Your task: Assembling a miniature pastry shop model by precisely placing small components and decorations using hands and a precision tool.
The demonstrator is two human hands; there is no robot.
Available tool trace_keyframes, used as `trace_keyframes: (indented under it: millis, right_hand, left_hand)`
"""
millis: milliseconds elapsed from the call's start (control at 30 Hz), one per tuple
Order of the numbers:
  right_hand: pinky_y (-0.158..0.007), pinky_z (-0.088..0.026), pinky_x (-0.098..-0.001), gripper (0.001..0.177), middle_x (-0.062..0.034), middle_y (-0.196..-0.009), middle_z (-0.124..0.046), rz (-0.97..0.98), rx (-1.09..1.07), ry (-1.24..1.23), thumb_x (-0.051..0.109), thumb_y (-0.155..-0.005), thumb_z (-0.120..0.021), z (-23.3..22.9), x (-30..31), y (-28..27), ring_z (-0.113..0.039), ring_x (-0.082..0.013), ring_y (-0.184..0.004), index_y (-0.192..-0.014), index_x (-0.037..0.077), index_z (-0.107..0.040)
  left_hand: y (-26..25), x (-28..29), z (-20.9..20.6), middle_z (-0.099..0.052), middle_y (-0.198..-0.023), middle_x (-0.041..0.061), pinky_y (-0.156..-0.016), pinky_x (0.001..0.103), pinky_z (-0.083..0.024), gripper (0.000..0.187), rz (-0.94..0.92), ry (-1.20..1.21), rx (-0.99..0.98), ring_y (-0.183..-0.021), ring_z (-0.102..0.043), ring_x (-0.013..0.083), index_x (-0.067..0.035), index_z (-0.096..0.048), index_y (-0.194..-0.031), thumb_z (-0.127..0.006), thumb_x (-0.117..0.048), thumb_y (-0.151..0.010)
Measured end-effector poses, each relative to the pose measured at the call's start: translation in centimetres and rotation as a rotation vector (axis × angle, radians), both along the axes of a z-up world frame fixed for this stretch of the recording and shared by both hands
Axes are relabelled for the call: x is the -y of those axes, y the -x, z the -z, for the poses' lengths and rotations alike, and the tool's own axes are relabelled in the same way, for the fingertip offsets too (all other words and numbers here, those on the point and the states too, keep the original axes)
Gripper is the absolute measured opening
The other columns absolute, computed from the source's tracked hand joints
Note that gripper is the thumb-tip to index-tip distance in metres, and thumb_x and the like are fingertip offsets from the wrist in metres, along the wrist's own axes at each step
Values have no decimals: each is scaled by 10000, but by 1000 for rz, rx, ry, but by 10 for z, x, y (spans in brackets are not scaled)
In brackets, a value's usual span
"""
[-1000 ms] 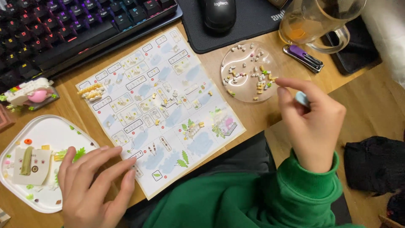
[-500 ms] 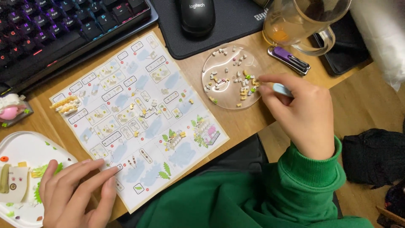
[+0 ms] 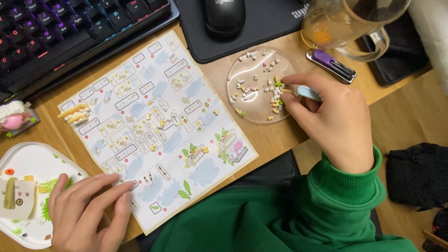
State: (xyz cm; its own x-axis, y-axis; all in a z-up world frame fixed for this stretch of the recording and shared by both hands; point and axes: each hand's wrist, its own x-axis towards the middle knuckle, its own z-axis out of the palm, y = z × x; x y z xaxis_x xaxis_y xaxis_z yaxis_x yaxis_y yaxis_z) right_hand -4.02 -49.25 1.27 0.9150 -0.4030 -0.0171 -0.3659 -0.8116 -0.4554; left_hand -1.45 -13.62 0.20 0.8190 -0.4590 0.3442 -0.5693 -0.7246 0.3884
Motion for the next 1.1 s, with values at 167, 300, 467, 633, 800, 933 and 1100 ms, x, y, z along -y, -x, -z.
trace_keyframes:
  millis: [167,300,467,633,800,933,1100]
  right_hand:
    - [-685,-466,-276,98,-33,-990,-739,-87,201,-49,62,-966,-676,1,3,2,-660,-149,-809,-1036,74,-743]
    - [-612,-398,-287,152,-25,-870,-711,-39,151,-16,75,-1003,-633,-2,8,10,-563,-138,-657,-1105,100,-742]
    - [-645,-435,-273,131,39,-867,-723,0,71,-3,190,-895,-760,-5,4,5,-538,-98,-576,-1021,155,-752]
    - [-603,-433,-287,63,56,-645,-643,89,42,77,222,-871,-749,-3,-3,-1,-573,-93,-589,-931,230,-769]
    - [-586,-399,-268,54,41,-588,-565,4,165,70,151,-917,-769,-10,-38,-4,-502,-71,-559,-960,157,-737]
    - [-554,-454,-329,173,-49,-882,-720,-380,206,7,188,-893,-714,-17,-83,-14,-567,-144,-529,-1039,94,-726]
    - [-521,-402,-253,176,-77,-927,-714,-328,230,-24,17,-920,-719,-33,-89,3,-479,-118,-522,-1094,34,-741]
  left_hand:
    - [-1,-1,2,-683,-1050,152,-1159,550,-371,41,2,3,17,-991,-618,283,-36,-723,-918,-714,-17,-883]
    - [-1,1,0,-683,-1052,153,-1166,550,-372,48,1,5,5,-993,-622,286,-31,-720,-919,-717,-2,-880]
    - [-1,0,1,-682,-1052,162,-1169,561,-373,49,1,9,5,-998,-622,292,-23,-719,-921,-722,0,-877]
    - [-4,-3,4,-678,-1036,140,-1167,541,-365,47,13,10,30,-994,-621,284,-40,-737,-919,-714,-18,-883]
    - [-6,-7,-1,-674,-1018,125,-1133,556,-362,46,25,34,24,-989,-628,280,-58,-726,-909,-701,-51,-872]
    - [-4,-17,0,-678,-1026,105,-1129,574,-334,55,60,81,52,-1004,-627,283,-80,-721,-915,-705,-100,-866]
    - [6,-53,-14,-681,-989,94,-1126,550,-327,55,30,103,138,-934,-641,276,-99,-731,-860,-680,-95,-880]
